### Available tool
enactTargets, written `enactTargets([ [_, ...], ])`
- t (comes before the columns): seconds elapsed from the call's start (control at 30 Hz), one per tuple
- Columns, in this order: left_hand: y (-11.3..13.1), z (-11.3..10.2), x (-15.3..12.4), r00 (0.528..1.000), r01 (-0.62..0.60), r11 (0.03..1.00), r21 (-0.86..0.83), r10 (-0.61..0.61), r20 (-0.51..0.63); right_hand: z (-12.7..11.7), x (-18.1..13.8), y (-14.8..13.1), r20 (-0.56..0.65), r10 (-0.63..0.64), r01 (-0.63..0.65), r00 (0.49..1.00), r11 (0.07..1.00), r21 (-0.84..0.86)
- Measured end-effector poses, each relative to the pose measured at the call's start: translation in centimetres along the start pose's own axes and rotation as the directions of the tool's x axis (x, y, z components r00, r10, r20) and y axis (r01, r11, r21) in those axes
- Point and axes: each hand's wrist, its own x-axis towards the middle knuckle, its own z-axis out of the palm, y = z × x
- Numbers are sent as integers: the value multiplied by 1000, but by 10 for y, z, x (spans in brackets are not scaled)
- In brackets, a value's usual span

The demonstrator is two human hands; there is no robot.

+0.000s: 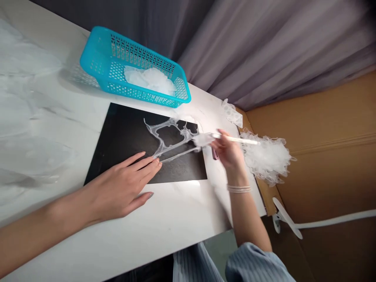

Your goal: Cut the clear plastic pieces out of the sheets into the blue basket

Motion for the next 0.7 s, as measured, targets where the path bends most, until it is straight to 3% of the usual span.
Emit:
enactTargets([
  [0.1,0,-1,1,1000,4,999,-37,-3,2,-77,20,-4,-54,-2,3,999,1000,22],
  [0.2,-2,-1,1,1000,14,995,-96,-14,3,-102,8,-15,-114,6,3,993,997,80],
  [0.3,-2,-5,2,998,55,972,-230,-63,-29,-68,-18,-31,-142,79,-53,987,983,178],
  [0.4,3,-20,6,955,211,854,-475,-284,-85,-3,-37,-53,-14,240,-218,971,901,375],
  [0.43,5,-26,9,918,275,768,-579,-388,-78,18,-41,-61,62,272,-272,960,862,427],
  [0.5,8,-37,14,832,361,497,-789,-553,33,55,-45,-74,194,279,-339,941,800,496],
  [0.6,7,-44,21,770,314,28,-949,-593,237,89,-47,-84,322,252,-393,912,758,521],
  [0.63,6,-44,22,766,269,-71,-961,-589,257,95,-47,-84,348,253,-410,903,751,517],
  [0.7,3,-42,22,747,196,-156,-968,-616,251,101,-46,-81,373,272,-440,887,743,504],
])
